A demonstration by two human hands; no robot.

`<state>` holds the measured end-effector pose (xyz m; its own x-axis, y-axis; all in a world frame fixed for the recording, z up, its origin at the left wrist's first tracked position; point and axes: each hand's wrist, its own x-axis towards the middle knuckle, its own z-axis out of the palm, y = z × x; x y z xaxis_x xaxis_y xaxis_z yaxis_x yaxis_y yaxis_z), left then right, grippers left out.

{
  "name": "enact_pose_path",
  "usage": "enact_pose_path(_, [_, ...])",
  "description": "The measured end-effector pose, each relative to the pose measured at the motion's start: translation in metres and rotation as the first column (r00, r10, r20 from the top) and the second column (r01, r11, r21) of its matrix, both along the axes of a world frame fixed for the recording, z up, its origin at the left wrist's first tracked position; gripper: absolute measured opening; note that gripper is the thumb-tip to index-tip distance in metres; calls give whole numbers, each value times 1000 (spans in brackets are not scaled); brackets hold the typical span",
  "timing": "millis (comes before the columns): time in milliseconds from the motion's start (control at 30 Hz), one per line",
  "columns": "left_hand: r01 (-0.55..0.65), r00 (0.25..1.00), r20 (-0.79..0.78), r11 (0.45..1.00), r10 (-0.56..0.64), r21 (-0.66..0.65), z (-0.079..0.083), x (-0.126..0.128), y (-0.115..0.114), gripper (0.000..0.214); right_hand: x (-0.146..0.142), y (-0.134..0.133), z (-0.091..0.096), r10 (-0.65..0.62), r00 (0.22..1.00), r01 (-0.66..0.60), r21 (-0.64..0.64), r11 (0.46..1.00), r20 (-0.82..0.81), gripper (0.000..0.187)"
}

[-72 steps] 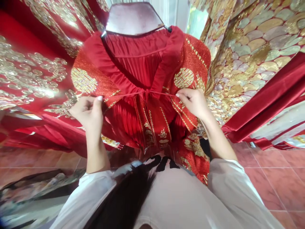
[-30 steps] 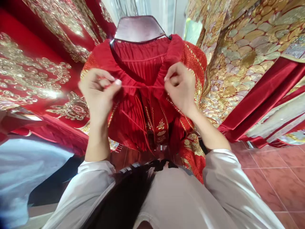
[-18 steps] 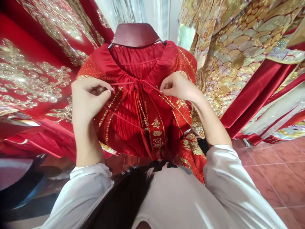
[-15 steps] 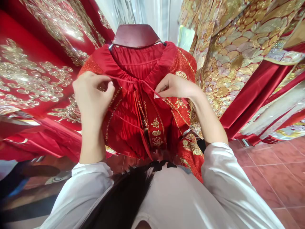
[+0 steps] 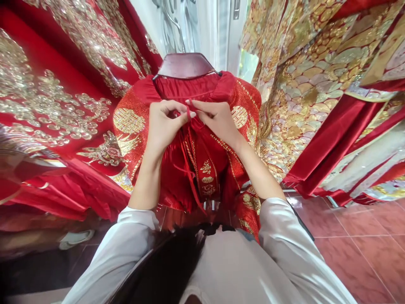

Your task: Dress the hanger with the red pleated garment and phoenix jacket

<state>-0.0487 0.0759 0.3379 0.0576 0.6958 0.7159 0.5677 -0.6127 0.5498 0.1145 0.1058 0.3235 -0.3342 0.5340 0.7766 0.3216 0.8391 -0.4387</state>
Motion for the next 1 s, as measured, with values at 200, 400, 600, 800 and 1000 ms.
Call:
enact_pose_path(200, [-110,993,-46,993,112,43,-10,-1,4,17,-4,13,-22,-184,966,122,301,946,184,36])
enact_pose_path(400, [-102,982,-155,993,110,60,-19,-9,9,10,-10,20,-30,-217,964,150,356,922,156,35])
enact_pose_path(600, [-90,977,-183,989,109,114,-26,-10,5,6,-13,14,-24,-199,966,153,257,954,164,25])
enact_pose_path(800, [-348,923,-103,917,372,196,-35,-27,-9,9,11,13,-27,-347,928,326,156,932,133,11])
enact_pose_path(1000, [-170,985,54,983,167,72,-32,-24,-11,11,4,10,-34,-68,994,48,-211,976,-88,15])
